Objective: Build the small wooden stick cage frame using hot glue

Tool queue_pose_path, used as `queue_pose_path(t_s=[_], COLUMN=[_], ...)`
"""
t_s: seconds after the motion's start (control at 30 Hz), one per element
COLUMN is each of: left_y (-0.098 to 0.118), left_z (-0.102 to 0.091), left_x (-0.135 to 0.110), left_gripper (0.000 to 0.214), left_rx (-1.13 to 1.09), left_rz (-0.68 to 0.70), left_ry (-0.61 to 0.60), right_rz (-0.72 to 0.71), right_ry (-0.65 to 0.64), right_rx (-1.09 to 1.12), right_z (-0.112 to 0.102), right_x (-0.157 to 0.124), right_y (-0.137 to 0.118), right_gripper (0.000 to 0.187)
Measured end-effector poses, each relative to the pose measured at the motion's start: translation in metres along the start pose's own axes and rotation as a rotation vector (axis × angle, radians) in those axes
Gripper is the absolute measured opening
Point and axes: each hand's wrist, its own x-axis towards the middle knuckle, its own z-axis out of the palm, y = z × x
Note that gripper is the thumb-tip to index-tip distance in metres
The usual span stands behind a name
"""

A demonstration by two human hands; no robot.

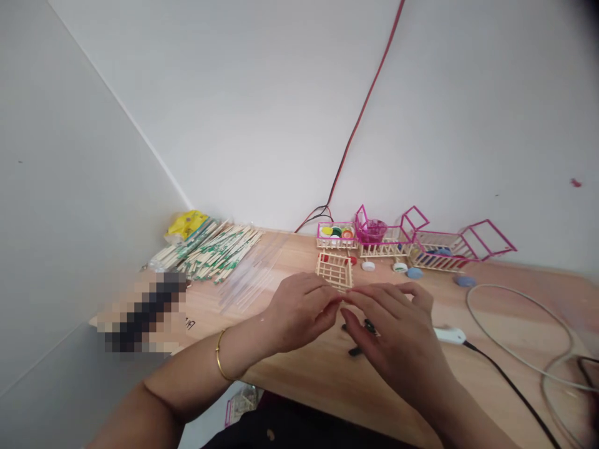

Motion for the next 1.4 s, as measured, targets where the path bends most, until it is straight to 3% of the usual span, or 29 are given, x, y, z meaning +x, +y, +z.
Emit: queue_pose_path(t_s=[0.2,0.43,0.67,0.77,0.97,1.23,1.4], left_y=[0.016,0.024,0.027,0.029,0.044,0.047,0.046], left_z=[0.003,0.020,0.018,0.014,0.013,0.024,0.033], left_x=[-0.006,-0.031,-0.025,-0.018,-0.007,-0.008,-0.010], left_gripper=[0.015,0.010,0.011,0.011,0.021,0.015,0.012], left_rx=[0.018,0.028,0.021,-0.117,-0.494,-0.792,-0.978], left_rz=[-0.027,-0.051,0.045,-0.052,-0.350,-0.540,-0.667], left_ry=[-0.078,-0.126,-0.212,-0.202,0.008,-0.010,0.036], right_rz=[0.110,0.086,0.193,0.290,0.617,0.875,1.001], right_ry=[-0.021,-0.084,-0.130,-0.074,0.007,0.075,0.053], right_rx=[0.077,0.113,0.221,0.339,0.819,1.315,1.591], right_z=[0.002,0.017,0.015,0.010,0.009,0.021,0.023], right_x=[-0.015,-0.043,-0.053,-0.053,-0.056,-0.057,-0.054], right_y=[-0.007,-0.005,-0.003,-0.004,0.000,-0.003,-0.007], right_gripper=[0.012,0.015,0.013,0.011,0.011,0.021,0.023])
